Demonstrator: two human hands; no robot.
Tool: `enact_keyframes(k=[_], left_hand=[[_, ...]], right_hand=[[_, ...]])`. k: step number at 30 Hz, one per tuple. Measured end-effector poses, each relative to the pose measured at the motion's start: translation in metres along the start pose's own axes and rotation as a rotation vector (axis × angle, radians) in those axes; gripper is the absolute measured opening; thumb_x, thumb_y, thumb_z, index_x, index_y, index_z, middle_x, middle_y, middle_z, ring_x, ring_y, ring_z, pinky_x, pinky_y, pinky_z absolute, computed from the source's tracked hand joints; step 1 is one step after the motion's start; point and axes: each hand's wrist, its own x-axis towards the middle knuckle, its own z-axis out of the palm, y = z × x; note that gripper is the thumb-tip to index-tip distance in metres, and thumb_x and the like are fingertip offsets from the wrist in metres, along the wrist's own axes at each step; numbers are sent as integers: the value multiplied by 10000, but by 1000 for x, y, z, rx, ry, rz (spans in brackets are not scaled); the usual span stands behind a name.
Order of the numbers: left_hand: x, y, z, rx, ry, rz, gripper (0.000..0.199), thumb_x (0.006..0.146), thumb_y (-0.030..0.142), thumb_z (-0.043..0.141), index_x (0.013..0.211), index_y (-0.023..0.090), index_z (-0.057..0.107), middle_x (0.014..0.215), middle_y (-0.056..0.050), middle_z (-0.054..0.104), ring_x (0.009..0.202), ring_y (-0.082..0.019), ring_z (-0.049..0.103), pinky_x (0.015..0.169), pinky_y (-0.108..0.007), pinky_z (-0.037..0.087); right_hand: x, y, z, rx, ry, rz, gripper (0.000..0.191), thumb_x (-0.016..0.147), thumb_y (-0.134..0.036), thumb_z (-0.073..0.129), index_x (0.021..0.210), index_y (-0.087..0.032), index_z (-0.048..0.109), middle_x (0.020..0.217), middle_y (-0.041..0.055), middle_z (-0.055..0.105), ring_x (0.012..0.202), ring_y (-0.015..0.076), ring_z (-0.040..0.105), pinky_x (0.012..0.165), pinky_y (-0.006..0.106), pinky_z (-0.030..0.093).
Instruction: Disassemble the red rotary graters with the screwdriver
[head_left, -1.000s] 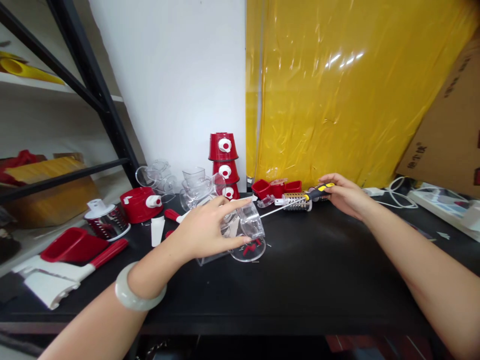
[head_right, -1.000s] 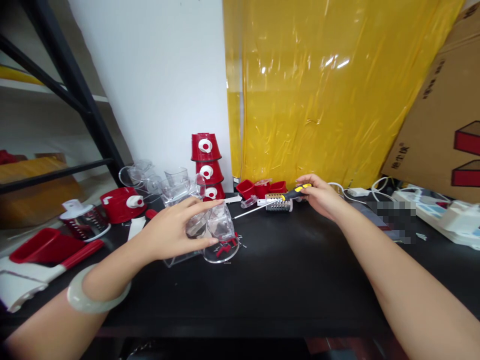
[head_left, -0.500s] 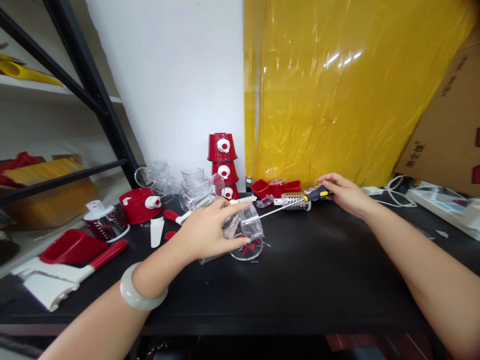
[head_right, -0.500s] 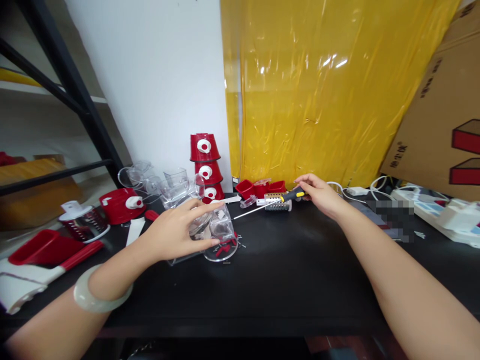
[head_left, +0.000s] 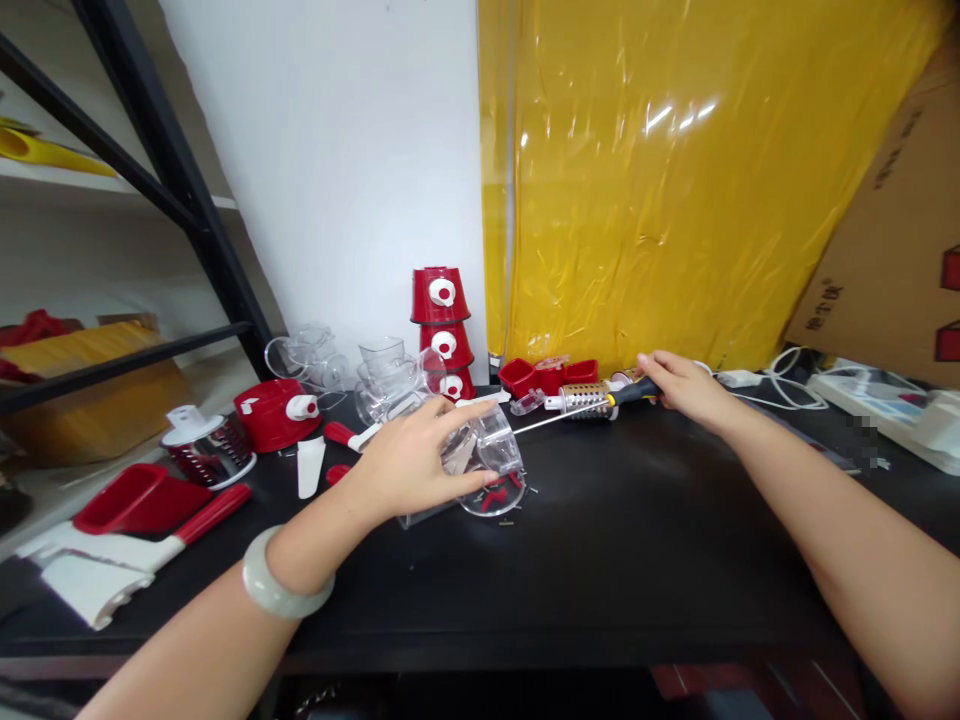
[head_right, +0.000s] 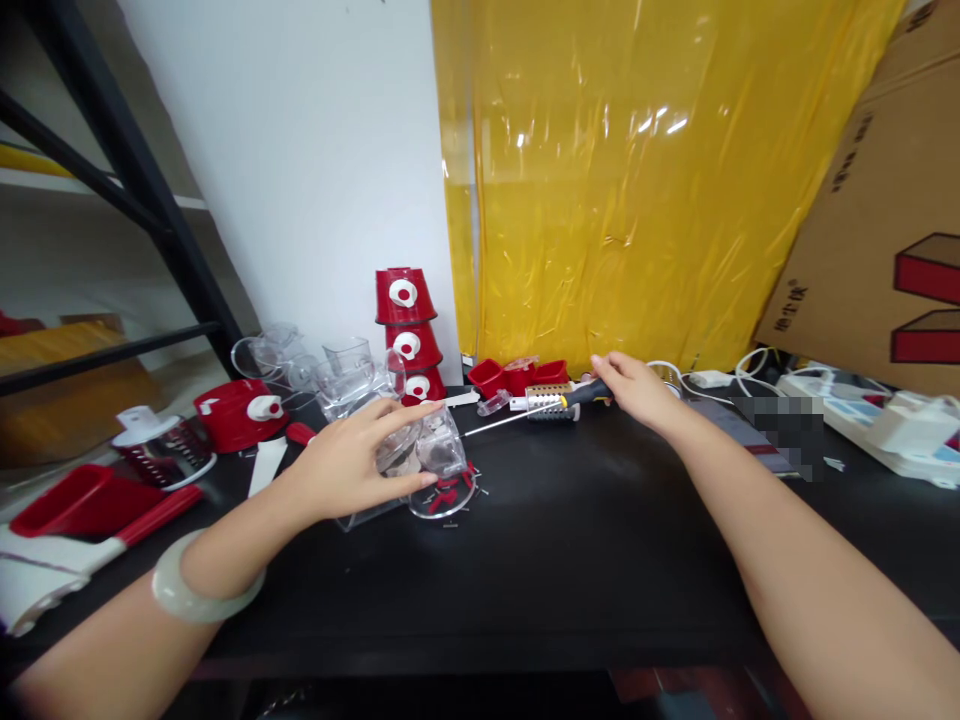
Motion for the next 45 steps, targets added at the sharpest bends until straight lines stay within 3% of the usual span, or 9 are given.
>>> enact_keyframes(k=[9, 13, 18, 27, 32, 35, 39, 42, 45], left_hand=[[0, 0, 1, -44, -7, -19, 734, 792, 722, 537, 1450, 438, 378, 1048, -36, 544, 830, -201, 595, 628, -278, 459], [1, 0, 1, -38, -11, -15, 742, 788, 723, 540, 1453, 441, 372, 1040, -36, 545, 816, -200, 594, 632, -283, 463], [0, -1, 0, -27, -6, -32, 739, 786, 723, 541, 1451, 447, 374, 1036, -30, 549, 820, -202, 594, 621, -279, 459], [0, 0, -1, -42, -9, -24, 744, 780, 719, 553, 1450, 444, 380, 1060, -33, 548, 830, -199, 593, 630, -278, 461], [0, 1, -3, -40, 10, -17, 746, 780, 710, 565, 1451, 437, 386, 1045, -34, 550, 826, -195, 591, 626, -274, 461], [0, 1, -3, -41, 22, -21, 746, 781, 711, 562, 1452, 437, 388, 1031, -33, 549, 820, -193, 590, 622, -271, 463], [-1, 2, -4, -50, 20, -17, 737, 785, 710, 557, 1449, 436, 394, 1033, -36, 547, 834, -199, 590, 615, -270, 462], [-1, 2, -4, -53, 16, -16, 735, 783, 707, 563, 1447, 440, 393, 1038, -36, 548, 846, -203, 589, 619, -272, 462], [-2, 2, -5, -66, 17, -14, 737, 786, 711, 557, 1450, 445, 381, 1041, -35, 550, 859, -205, 588, 643, -280, 470]], right_hand=[[1, 3, 0, 606, -112, -132, 388, 599, -363, 830, 896, -276, 597, 911, -16, 615, 857, 165, 627, 772, 329, 516], [1, 5, 3, 412, -68, -58, 326, 764, -559, 673, 852, -261, 574, 718, -15, 617, 633, 165, 623, 613, 321, 505], [2, 7, 0, -79, -51, -66, 479, 873, -668, 449, 753, -222, 576, 460, -40, 462, 389, 114, 402, 435, 276, 311], [1, 3, 4, 606, -103, -137, 381, 615, -368, 800, 914, -271, 584, 905, -1, 644, 825, 171, 631, 692, 303, 506], [-1, -2, 2, 247, -46, 12, 485, 830, -697, 476, 836, -225, 590, 560, 8, 584, 448, 160, 531, 453, 294, 398], [-1, -2, 0, 22, -10, -18, 516, 826, -712, 483, 748, -216, 602, 481, -24, 481, 388, 120, 407, 422, 282, 316], [1, 2, 2, 347, 1, -114, 299, 731, -496, 717, 887, -271, 598, 757, -29, 583, 585, 118, 529, 541, 262, 435], [1, 4, 5, 599, -45, -150, 333, 628, -335, 778, 904, -293, 597, 907, -15, 622, 812, 162, 612, 695, 309, 508], [1, 4, 6, 623, -52, -138, 272, 681, -393, 732, 879, -276, 588, 877, 12, 658, 854, 203, 639, 725, 355, 521]])
